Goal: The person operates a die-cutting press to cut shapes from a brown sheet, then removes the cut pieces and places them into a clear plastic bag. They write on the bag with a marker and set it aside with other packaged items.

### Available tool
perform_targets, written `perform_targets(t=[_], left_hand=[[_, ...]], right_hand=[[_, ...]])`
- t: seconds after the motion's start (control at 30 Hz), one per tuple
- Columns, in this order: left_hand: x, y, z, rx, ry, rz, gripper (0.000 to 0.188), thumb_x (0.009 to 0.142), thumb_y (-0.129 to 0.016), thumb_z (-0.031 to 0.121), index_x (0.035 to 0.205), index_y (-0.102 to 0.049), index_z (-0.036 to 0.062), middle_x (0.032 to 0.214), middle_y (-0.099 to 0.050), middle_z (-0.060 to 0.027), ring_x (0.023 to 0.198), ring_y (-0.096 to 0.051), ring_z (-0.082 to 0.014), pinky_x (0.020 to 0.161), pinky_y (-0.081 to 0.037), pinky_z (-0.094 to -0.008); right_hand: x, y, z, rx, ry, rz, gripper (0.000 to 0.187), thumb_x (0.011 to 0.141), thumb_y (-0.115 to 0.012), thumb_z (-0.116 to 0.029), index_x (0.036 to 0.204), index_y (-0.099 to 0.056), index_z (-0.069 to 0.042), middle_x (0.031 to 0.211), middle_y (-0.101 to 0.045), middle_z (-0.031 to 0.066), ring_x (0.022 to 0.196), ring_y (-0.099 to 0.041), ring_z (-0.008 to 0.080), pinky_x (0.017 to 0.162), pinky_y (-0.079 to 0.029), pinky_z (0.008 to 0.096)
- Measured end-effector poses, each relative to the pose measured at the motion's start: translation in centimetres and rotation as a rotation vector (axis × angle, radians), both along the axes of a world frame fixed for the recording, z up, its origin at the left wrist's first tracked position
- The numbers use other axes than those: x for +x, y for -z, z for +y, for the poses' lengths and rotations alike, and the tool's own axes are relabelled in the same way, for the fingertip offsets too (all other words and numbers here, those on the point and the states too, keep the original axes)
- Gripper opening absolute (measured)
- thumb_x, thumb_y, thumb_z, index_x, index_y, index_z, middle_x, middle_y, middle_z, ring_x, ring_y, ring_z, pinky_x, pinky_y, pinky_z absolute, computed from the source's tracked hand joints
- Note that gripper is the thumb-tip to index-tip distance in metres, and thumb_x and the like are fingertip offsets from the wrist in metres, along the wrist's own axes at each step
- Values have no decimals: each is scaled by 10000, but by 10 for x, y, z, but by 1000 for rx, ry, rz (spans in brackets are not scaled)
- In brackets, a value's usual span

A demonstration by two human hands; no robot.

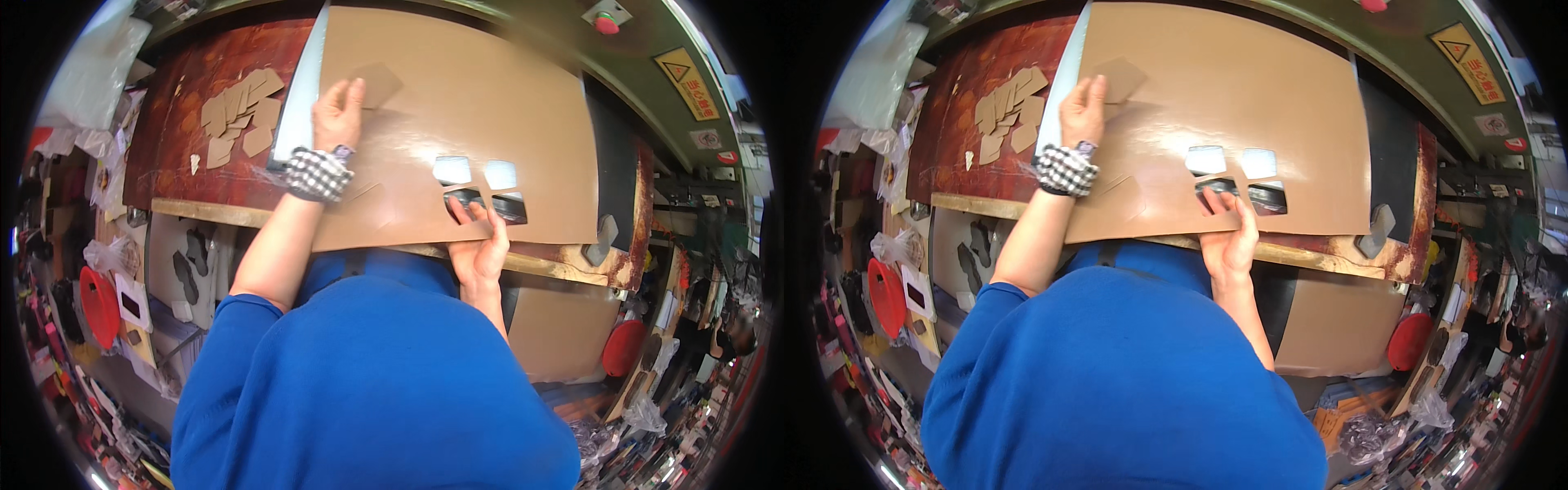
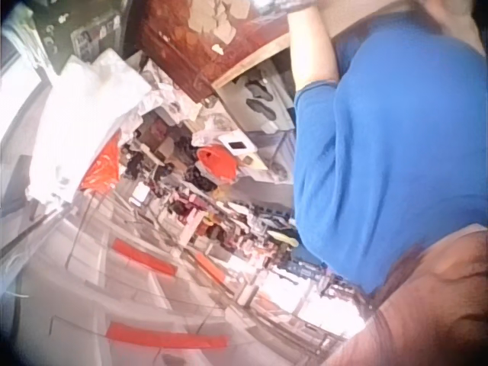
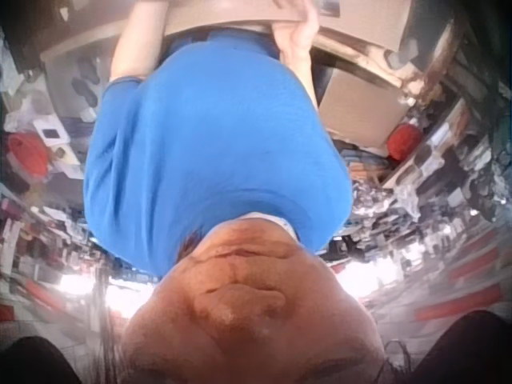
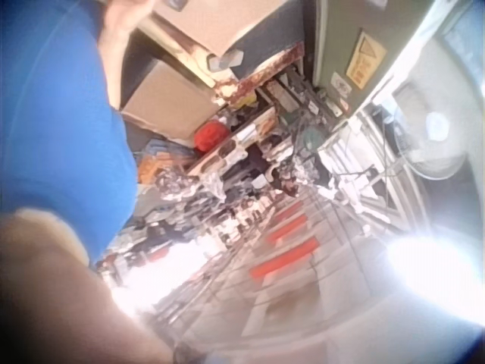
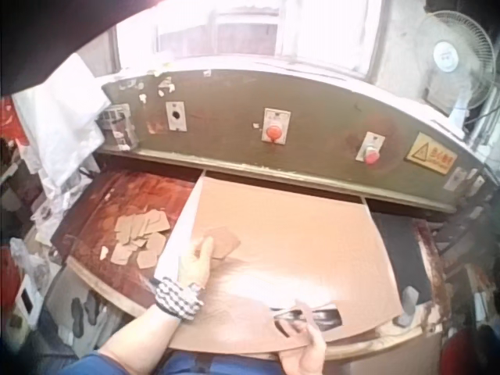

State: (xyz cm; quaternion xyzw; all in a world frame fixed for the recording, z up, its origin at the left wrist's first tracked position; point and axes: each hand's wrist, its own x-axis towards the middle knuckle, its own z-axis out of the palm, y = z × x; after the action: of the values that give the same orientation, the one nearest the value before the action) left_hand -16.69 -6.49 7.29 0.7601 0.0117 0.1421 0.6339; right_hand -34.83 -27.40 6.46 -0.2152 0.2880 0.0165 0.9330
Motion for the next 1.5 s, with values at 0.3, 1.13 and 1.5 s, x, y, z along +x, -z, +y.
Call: perform_targets(t=[0.3, 1.13, 1.5], left_hand=[[-119, 2, 34, 580, 370, -326, 250, 824, -686, 130, 1063, -686, 59, 989, -699, -137, 918, -680, -297, 803, -548, -374], [-32, 12, 117, 34, -172, 69, 337, 943, -659, 256, 1151, -656, -9, 1046, -701, -107, 948, -642, -157, 830, -506, -279], [13, 6, 114, 722, 184, -416, 1085, 647, -836, 266, 1515, -224, 48, 1542, -230, -242, 1445, -198, -418, 1146, -122, -620]], right_hand=[[-4, 5, 57, 176, -579, -205, 607, 960, -566, -321, 1464, -318, -90, 1462, -405, 133, 1373, -372, 297, 1148, -302, 505], [50, -40, 73, -115, -573, -345, 460, 993, -357, -349, 1130, -576, 31, 1446, -404, 268, 1333, -421, 373, 1126, -285, 505], [-26, -119, 35, -486, -204, -840, 475, 1016, -281, -325, 931, -581, 33, 808, -671, 226, 764, -640, 330, 656, -542, 400]])
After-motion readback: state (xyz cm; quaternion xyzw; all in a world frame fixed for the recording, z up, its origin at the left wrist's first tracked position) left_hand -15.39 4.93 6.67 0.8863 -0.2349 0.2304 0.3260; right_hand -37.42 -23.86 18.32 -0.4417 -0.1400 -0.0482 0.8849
